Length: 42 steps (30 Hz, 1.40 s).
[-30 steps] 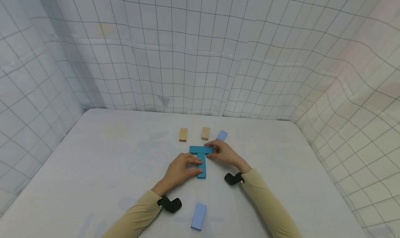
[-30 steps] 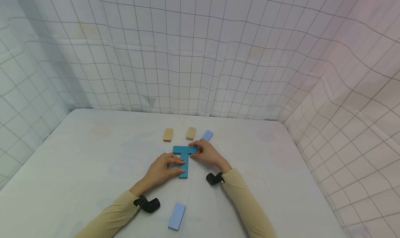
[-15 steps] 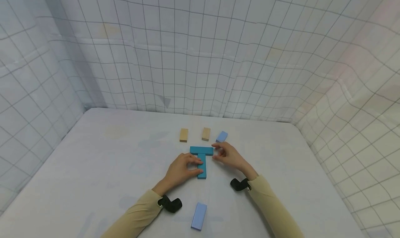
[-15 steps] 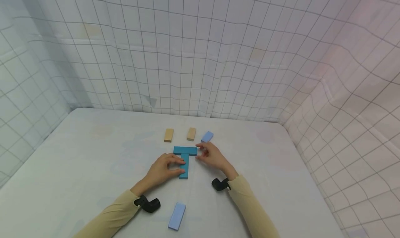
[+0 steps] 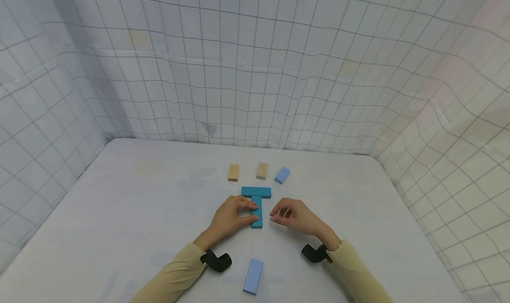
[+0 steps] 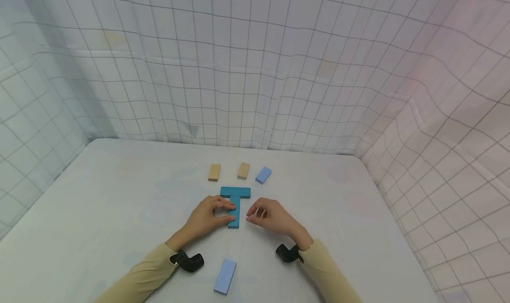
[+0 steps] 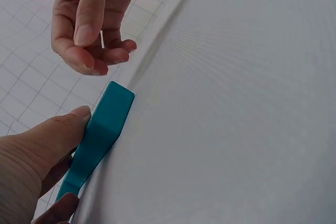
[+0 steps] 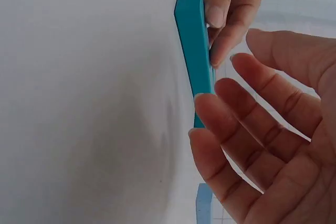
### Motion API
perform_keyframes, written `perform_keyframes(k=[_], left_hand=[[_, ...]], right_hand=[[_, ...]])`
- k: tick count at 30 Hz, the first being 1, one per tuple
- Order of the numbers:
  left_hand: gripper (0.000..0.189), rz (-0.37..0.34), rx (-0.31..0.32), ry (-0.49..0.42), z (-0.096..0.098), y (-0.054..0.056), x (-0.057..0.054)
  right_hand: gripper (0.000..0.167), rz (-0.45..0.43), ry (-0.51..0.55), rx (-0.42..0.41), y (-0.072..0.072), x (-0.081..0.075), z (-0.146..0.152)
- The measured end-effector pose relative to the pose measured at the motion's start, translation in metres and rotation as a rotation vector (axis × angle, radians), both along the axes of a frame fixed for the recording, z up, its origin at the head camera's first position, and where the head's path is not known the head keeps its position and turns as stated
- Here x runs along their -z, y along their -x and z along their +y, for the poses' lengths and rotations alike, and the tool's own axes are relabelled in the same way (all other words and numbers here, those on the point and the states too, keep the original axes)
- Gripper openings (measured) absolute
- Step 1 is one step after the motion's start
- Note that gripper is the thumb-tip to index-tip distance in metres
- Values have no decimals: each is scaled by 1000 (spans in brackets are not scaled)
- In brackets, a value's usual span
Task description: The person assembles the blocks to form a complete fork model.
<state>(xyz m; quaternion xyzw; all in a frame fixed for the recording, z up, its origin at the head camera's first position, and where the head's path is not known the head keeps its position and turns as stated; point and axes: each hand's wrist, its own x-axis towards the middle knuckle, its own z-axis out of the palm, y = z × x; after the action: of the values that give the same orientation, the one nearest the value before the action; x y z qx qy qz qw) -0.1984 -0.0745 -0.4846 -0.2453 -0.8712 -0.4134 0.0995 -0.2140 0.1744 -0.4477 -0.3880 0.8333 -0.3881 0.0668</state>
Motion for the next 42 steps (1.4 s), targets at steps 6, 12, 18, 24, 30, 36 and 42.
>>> perform_keyframes(k=[6,12,18,24,30,36,42], left_hand=[[27,6,2,-16,0,0,0],[28,3,12,-21,-1,0,1],[28,2,15,-21,-2,0,1],[29,-5,16,-17,-2,1,2],[28,-12,7,-6,-1,1,2],[29,-8,10,-6,-1,0,1],[28,-15,6,-8,-1,0,0]], right_hand=[[6,-79,11,-142,-18,-4,-6],[16,-108,-24,-287,-32,-3,-15],[35,-54,-70,-403,-42,-4,-21],[46,21,-120,-457,-45,2,-25],[53,3,-139,-488,-48,2,-30],[58,29,-141,-502,-52,1,-36],[50,28,-163,-500,-54,1,-40]])
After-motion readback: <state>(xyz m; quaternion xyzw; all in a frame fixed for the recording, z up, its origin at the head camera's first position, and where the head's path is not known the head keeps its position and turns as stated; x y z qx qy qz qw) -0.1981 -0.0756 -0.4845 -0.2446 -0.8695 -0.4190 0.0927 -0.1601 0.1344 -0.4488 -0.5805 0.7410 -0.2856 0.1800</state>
